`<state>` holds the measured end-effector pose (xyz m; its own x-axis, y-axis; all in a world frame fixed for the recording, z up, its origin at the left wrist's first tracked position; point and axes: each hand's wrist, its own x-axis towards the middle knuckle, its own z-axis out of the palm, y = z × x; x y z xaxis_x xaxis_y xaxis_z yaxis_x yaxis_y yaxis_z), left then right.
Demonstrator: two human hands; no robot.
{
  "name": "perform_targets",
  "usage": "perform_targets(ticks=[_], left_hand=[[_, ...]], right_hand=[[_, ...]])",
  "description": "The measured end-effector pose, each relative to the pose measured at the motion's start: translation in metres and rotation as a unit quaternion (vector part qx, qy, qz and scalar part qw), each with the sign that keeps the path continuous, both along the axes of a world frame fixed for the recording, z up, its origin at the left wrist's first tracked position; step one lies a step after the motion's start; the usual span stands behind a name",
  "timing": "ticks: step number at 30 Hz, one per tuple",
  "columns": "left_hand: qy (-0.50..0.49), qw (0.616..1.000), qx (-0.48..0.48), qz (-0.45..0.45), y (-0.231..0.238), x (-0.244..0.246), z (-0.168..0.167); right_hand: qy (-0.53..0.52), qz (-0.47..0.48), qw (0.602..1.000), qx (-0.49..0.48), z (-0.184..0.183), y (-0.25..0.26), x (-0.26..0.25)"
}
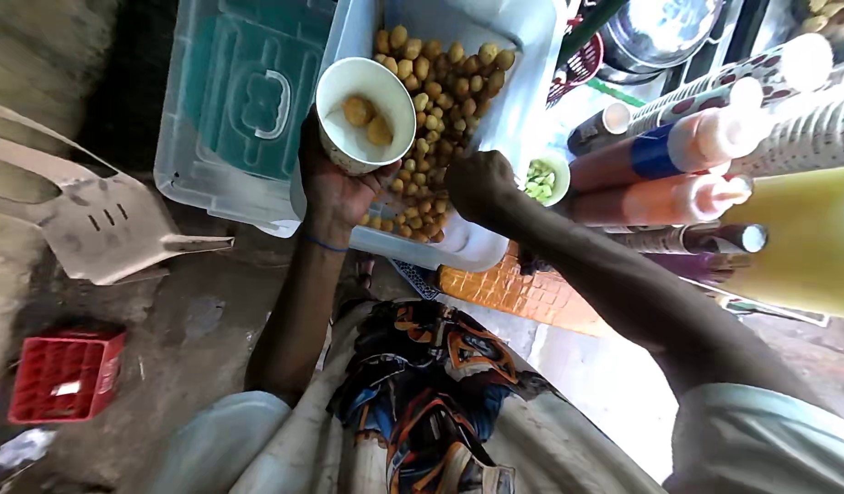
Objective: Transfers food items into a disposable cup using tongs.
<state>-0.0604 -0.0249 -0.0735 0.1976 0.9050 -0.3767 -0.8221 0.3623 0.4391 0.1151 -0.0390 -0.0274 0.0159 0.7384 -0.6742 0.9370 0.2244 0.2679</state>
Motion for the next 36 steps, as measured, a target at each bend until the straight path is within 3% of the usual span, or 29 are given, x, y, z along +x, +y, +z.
perform_targets(ticks=[3,9,11,15,18,22,26,30,36], left_hand=[[0.008,1.000,-0.013,0.001,-0.001,-0.001,0.000],[0.021,1.000,0.002,0.008,0.001,-0.002,-0.004],[0.013,1.000,0.014,0.001,0.000,-0.001,-0.006],[-0.003,1.000,0.006,-0.029,0.000,0.001,-0.004],[-0.010,1.000,-0.019,-0.017,0.000,-0.001,-0.002],[0.006,0.999,-0.039,0.007,0.002,-0.003,0.001],[-0.021,0.999,-0.026,0.001,0.001,-0.003,-0.001],[-0.019,1.000,-0.002,0.003,0.000,-0.005,-0.001],[-0.017,1.000,-0.018,0.013,-0.001,-0.004,0.000]], right_hand=[[0.061,0.024,0.997,0.050,0.054,-0.015,0.013],[0.166,0.059,0.950,0.258,0.152,-0.052,0.074],[0.186,0.067,0.932,0.305,0.161,-0.060,0.080],[0.197,0.110,0.931,0.288,0.168,-0.065,0.045],[0.219,0.087,0.925,0.298,0.171,-0.066,0.064],[0.203,0.031,0.933,0.297,0.140,-0.045,0.075],[0.086,-0.013,0.992,0.095,0.045,0.004,0.019],[0.046,-0.043,0.998,0.008,-0.037,0.021,-0.008],[0.067,-0.033,0.997,-0.003,-0.041,0.018,-0.017]])
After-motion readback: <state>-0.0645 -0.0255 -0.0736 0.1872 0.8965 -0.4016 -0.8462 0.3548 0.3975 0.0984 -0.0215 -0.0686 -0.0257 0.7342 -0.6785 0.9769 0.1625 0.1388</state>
